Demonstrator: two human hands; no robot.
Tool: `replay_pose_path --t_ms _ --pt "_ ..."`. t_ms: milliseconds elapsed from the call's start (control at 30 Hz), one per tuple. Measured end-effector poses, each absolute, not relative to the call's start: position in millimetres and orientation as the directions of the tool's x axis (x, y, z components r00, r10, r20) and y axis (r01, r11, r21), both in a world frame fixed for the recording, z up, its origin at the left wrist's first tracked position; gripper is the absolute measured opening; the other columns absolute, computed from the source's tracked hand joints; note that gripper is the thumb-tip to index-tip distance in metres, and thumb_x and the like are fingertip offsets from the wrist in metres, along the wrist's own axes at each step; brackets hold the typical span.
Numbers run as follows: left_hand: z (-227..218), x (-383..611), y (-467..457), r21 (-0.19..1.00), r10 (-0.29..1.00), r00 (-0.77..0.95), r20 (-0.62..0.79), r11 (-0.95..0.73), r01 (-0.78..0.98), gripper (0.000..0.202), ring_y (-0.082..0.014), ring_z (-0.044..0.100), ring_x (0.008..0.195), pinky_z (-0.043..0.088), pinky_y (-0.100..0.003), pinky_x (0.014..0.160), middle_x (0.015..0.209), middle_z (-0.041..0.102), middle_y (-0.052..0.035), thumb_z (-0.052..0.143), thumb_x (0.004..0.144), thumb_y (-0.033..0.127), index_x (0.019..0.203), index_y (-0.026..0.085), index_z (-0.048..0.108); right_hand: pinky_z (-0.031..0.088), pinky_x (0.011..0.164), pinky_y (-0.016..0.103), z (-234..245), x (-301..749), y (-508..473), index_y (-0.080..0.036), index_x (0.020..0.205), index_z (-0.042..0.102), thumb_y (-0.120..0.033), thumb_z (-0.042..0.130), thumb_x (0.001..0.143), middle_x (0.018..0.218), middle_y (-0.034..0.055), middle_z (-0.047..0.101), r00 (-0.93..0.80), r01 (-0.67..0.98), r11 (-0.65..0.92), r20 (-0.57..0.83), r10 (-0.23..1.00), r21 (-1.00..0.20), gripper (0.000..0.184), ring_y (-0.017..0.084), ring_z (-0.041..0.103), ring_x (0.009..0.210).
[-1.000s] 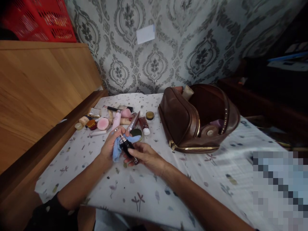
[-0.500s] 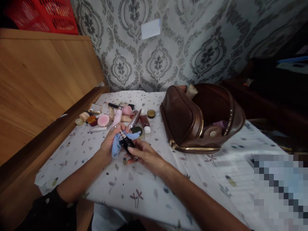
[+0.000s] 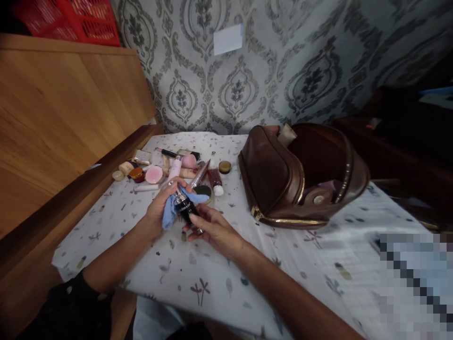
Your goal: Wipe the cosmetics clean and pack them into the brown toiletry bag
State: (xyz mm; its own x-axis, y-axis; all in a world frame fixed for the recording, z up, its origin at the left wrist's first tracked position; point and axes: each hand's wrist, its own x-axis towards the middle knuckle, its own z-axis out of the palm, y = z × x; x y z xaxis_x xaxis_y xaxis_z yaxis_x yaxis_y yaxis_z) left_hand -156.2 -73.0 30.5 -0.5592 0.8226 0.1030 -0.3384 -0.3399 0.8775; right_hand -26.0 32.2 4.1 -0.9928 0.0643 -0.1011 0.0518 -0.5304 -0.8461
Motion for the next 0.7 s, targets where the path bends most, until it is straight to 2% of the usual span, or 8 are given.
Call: replay_pose_path --t_ms 133,267,367,567,700 --pt "32.3 -158.1 -76.4 0.872 0.841 -0.525 0.132 -0.35 -0.341 0.025 -0.0163 0.067 0.072 0.049 -0.021 0.05 0.088 0.068 -0.0027 0.069 0.082 0.041 0.092 0.02 0.061 0.054 0.063 0.025 4.3 -24.7 32.3 -0.015 0.1 0.063 -0.051 0.079 0.074 0.084 0.0027 0.063 -0.993 0.117 -0.607 -0.113 -0.044 -0.786 0.048 0.013 0.064 0.075" --pt "30.7 -157.8 -76.0 0.87 0.848 -0.513 0.13 -0.346 -0.351 0.023 -0.0173 0.067 0.076 0.05 -0.021 0.054 0.087 0.067 -0.003 0.069 0.082 0.039 0.092 0.019 0.061 0.051 0.058 0.022 1.2 -25.2 31.8 -0.018 0.11 0.055 -0.044 0.086 0.068 0.082 -0.0001 0.063 -0.988 0.114 -0.606 -0.152 0.012 -0.787 0.058 0.012 0.065 0.07" --pt "29.2 -157.6 -75.0 0.87 0.844 -0.52 0.133 -0.351 -0.348 0.021 -0.0167 0.067 0.077 0.053 -0.024 0.064 0.087 0.066 -0.0025 0.069 0.082 0.036 0.091 0.019 0.061 0.05 0.055 0.02 0.6 -25.8 32.3 -0.018 0.106 0.053 -0.038 0.09 0.063 0.08 -0.0013 0.063 -0.982 0.118 -0.578 -0.182 0.054 -0.808 0.06 0.011 0.064 0.067" --pt "31.6 -157.0 -74.6 0.852 0.844 -0.508 0.173 -0.387 -0.352 0.022 -0.017 0.066 0.079 0.054 -0.026 0.073 0.077 0.063 -0.0007 0.07 0.081 0.037 0.088 0.018 0.061 0.048 0.052 0.02 0.5 -25.4 30.9 -0.016 0.098 0.058 -0.055 0.081 0.07 0.085 0.0029 0.065 -0.986 0.164 -0.59 -0.155 -0.065 -0.79 0.054 0.013 0.065 0.074" --pt "30.5 -157.1 -73.5 0.842 0.839 -0.51 0.19 -0.407 -0.356 0.02 -0.0167 0.066 0.078 0.053 -0.026 0.073 0.074 0.063 -0.0007 0.069 0.083 0.035 0.087 0.017 0.06 0.045 0.053 0.019 -2.3 -26.8 28.3 -0.016 0.104 0.059 -0.052 0.082 0.071 0.084 0.0014 0.064 -0.99 0.126 -0.557 -0.14 -0.017 -0.821 0.054 0.012 0.064 0.071"
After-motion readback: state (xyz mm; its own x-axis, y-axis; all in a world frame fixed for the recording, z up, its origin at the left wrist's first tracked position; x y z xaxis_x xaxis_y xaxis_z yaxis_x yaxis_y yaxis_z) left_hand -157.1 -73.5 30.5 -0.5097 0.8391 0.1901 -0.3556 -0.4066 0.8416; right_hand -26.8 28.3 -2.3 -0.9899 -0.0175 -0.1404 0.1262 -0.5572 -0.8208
